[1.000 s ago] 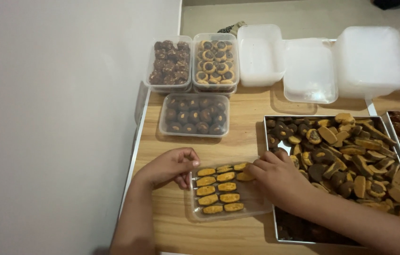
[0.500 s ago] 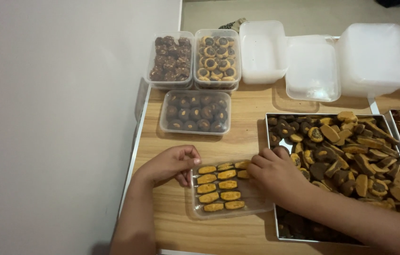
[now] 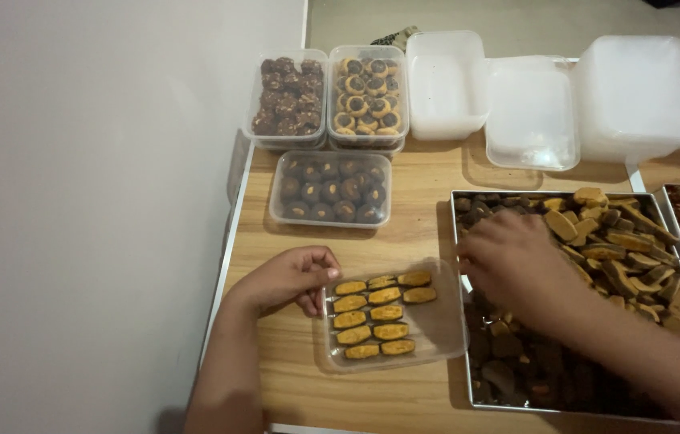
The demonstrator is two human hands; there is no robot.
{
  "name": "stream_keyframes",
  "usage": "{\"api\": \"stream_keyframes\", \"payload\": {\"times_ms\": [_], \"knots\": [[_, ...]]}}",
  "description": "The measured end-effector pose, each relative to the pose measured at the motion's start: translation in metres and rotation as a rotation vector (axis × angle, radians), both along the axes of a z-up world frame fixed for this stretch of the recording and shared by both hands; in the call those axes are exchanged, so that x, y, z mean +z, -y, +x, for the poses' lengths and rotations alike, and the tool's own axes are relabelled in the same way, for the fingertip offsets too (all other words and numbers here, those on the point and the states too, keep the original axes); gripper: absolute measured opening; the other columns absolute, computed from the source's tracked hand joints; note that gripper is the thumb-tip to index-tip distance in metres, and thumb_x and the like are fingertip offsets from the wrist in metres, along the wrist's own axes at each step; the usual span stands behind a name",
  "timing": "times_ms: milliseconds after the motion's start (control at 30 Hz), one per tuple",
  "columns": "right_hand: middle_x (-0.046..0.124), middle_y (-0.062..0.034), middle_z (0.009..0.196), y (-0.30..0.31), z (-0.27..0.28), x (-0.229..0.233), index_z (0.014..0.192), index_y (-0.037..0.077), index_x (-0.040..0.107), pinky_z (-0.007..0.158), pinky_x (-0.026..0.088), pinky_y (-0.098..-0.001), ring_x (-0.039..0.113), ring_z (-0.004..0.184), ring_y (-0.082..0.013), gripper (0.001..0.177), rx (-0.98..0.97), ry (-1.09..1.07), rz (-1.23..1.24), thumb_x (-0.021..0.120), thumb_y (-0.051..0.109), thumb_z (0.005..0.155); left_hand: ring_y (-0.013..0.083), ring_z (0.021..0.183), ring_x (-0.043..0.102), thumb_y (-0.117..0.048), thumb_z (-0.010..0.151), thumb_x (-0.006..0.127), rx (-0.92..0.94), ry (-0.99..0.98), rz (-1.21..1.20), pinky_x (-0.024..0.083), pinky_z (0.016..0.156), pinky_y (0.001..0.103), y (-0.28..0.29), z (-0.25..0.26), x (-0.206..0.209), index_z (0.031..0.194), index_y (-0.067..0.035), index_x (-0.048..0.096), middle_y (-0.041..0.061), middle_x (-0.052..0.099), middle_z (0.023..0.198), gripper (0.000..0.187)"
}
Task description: The person is sorting and packing various types of cookies from large metal trays into smaller plastic containers, arranging them neatly in rows.
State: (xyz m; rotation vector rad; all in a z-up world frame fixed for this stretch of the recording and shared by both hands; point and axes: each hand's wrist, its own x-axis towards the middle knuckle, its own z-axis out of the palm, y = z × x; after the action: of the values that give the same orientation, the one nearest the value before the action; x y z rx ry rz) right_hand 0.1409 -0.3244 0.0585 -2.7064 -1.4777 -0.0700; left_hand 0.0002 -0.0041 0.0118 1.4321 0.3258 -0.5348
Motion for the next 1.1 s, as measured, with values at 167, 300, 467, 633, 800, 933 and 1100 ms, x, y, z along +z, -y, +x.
{"api": "stream_keyframes", "payload": {"times_ms": [167, 300, 467, 633, 800, 933, 1100], "knots": [[0.072, 0.0072, 0.124, 0.028, 0.013, 0.025, 0.117, 0.03, 0.074, 0.098, 0.042, -0.0472, 0.056, 0.123, -0.024, 0.031, -0.174, -0.05, -0.066, 0.064, 0.043, 0.091, 0.0173, 0.057, 0.066, -0.026, 0.096, 0.068, -0.03, -0.022, 0.004, 0.063, 0.059, 0.035, 0.0, 0.001, 0.003, 0.101, -0.007, 0.061, 0.011, 0.066, 0.067, 0.021], [0.07, 0.0062, 0.129, 0.047, 0.025, 0.016, 0.125, 0.028, 0.071, 0.105, 0.045, -0.0557, 0.056, 0.127, -0.0262, 0.036, -0.276, -0.034, -0.21, 0.063, 0.04, 0.091, 0.0178, 0.057, 0.067, -0.027, 0.096, 0.068, -0.027, -0.044, 0.0, 0.062, 0.06, 0.034, -0.001, 0.001, 0.004, 0.101, -0.008, 0.061, 0.013, 0.069, 0.068, 0.021], [0.07, 0.0092, 0.129, 0.066, 0.03, 0.011, 0.122, 0.031, 0.071, 0.094, 0.051, -0.0519, 0.058, 0.125, -0.0253, 0.034, -0.321, 0.003, -0.226, 0.061, 0.043, 0.092, 0.0183, 0.054, 0.066, -0.025, 0.097, 0.068, -0.018, -0.044, -0.002, 0.061, 0.058, 0.032, -0.001, 0.002, 0.0, 0.1, -0.008, 0.06, 0.014, 0.069, 0.069, 0.019], [0.072, 0.0038, 0.127, 0.069, 0.025, -0.001, 0.124, 0.027, 0.071, 0.109, 0.048, -0.0458, 0.059, 0.123, -0.0237, 0.04, -0.16, -0.116, -0.192, 0.068, 0.043, 0.089, 0.0179, 0.052, 0.064, -0.026, 0.096, 0.069, 0.0, -0.059, 0.028, 0.061, 0.057, 0.031, 0.003, 0.001, 0.008, 0.098, -0.008, 0.06, 0.016, 0.068, 0.065, 0.02], [0.064, 0.002, 0.135, 0.058, 0.019, 0.004, 0.138, 0.025, 0.059, 0.11, 0.042, -0.0526, 0.051, 0.128, -0.028, 0.054, -0.103, -0.125, -0.211, 0.067, 0.02, 0.085, 0.0188, 0.055, 0.065, -0.025, 0.097, 0.068, -0.003, -0.074, 0.044, 0.062, 0.06, 0.032, 0.004, 0.001, 0.016, 0.098, -0.007, 0.061, 0.015, 0.068, 0.067, 0.019], [0.058, 0.0017, 0.148, 0.055, 0.026, 0.038, 0.143, 0.028, 0.056, 0.12, 0.042, -0.0485, 0.051, 0.137, -0.0262, 0.063, -0.363, -0.119, -0.31, 0.059, 0.001, 0.086, 0.0176, 0.055, 0.063, -0.025, 0.097, 0.068, -0.002, -0.065, 0.038, 0.061, 0.058, 0.031, 0.003, 0.002, 0.011, 0.099, -0.007, 0.06, 0.014, 0.066, 0.066, 0.019], [0.072, 0.0013, 0.127, 0.098, 0.045, 0.023, 0.129, 0.024, 0.069, 0.089, 0.057, -0.0464, 0.064, 0.113, -0.0293, 0.049, -0.243, 0.134, -0.213, 0.063, 0.007, 0.083, 0.0199, 0.055, 0.064, -0.023, 0.097, 0.068, -0.006, -0.079, 0.063, 0.062, 0.06, 0.034, 0.004, 0.002, 0.014, 0.098, -0.007, 0.061, 0.016, 0.066, 0.066, 0.018]]}}
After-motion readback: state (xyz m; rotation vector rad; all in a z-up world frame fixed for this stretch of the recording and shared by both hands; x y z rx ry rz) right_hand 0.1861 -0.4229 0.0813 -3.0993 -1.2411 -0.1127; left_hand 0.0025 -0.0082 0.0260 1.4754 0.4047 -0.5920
